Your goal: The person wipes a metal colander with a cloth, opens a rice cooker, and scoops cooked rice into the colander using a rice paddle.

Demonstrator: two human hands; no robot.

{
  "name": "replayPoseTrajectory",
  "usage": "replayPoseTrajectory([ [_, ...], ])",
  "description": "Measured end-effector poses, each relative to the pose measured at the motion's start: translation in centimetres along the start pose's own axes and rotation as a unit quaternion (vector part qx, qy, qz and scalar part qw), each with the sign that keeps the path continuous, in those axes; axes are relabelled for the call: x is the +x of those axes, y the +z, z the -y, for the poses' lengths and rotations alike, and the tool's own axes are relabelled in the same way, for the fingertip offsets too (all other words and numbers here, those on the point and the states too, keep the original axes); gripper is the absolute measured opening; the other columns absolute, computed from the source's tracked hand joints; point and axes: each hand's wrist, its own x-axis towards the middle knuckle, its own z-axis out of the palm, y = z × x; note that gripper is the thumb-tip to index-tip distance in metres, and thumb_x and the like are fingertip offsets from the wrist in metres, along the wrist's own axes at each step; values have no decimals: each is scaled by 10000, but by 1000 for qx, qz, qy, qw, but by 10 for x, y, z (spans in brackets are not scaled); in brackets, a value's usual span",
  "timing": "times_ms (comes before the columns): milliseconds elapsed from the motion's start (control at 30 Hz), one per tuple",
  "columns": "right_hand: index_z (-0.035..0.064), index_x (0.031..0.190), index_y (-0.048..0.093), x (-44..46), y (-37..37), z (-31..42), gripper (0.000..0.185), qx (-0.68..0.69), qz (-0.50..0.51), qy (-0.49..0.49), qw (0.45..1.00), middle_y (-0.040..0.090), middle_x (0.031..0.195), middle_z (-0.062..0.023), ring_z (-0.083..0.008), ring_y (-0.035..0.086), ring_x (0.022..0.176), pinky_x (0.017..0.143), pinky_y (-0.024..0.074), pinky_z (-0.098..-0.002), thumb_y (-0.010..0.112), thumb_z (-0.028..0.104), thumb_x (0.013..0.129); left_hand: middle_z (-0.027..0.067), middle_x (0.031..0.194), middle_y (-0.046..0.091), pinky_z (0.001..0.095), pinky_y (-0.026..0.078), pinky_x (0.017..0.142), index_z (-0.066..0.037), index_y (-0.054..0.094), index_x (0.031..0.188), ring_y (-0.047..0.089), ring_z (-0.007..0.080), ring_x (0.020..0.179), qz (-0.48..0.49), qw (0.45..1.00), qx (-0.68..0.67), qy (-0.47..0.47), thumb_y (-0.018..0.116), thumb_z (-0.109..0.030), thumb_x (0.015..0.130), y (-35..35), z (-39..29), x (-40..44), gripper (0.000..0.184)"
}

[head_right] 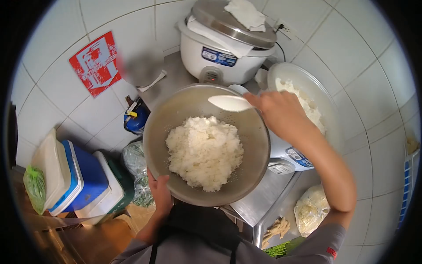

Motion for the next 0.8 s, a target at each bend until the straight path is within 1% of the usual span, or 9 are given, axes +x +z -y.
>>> replayPoseTrajectory([
  [33,107,1061,574,-7,1,9,372,-12,0,-4,1000,567,692,-90,-230,586,658,558,466,-347,491,15,709,132,1156,454,251,350,866,24,234,1303,462,179,993,5,1000,1,0,456,7,730,1,-3,0,615],
  [100,122,1084,561,-20,14,29,399,-43,-20,-17,999,548,683,-67,-209,580,638,520,460,-317,494,24,703,126,1140,460,251,352,865,25,259,1286,462,175,990,0,1000,-6,-1,454,4,733,3,-2,-1,587],
  [200,135,1145,516,-25,109,55,465,-50,-46,-77,995,554,739,-41,-183,585,653,497,461,-303,518,51,688,124,1132,460,266,359,872,16,266,1278,463,177,998,26,1000,1,0,440,21,726,-1,-3,2,579],
  [267,147,1180,490,-3,153,86,493,35,5,-53,998,564,760,-40,-174,593,673,510,467,-293,532,73,694,136,1164,444,284,372,879,1,215,1311,465,196,1013,46,999,-1,13,436,32,717,-2,-3,3,635],
  [367,161,1179,488,36,135,113,479,-105,62,-64,990,574,777,-32,-158,600,697,518,470,-285,532,74,710,128,1161,449,279,368,882,1,216,1309,464,186,1015,51,999,-10,8,435,33,720,-3,-3,3,630],
  [467,154,1163,496,44,57,94,443,-113,183,-28,976,583,786,-29,-150,605,705,521,473,-284,527,69,729,125,1162,451,279,368,885,-3,217,1308,465,180,1015,48,999,1,22,436,31,726,-3,-1,4,622],
  [567,159,1168,490,37,65,86,447,-74,98,-33,992,593,789,-40,-166,610,694,518,475,-296,528,62,733,125,1153,451,250,363,864,31,254,1281,461,170,1012,35,999,-40,-3,395,42,728,2,-7,2,571],
  [667,165,1165,500,49,151,132,428,-38,98,-78,991,602,788,-56,-184,617,682,510,473,-300,518,69,748,139,1179,444,277,371,880,-6,188,1328,468,185,1020,53,998,23,2,427,31,739,-2,-8,5,637],
  [800,159,1104,537,52,103,92,357,-22,141,-73,987,609,715,-58,-208,624,657,510,471,-316,500,83,757,135,1183,435,262,361,878,5,185,1330,459,186,1020,23,1000,-5,0,418,33,728,0,-4,1,646],
])
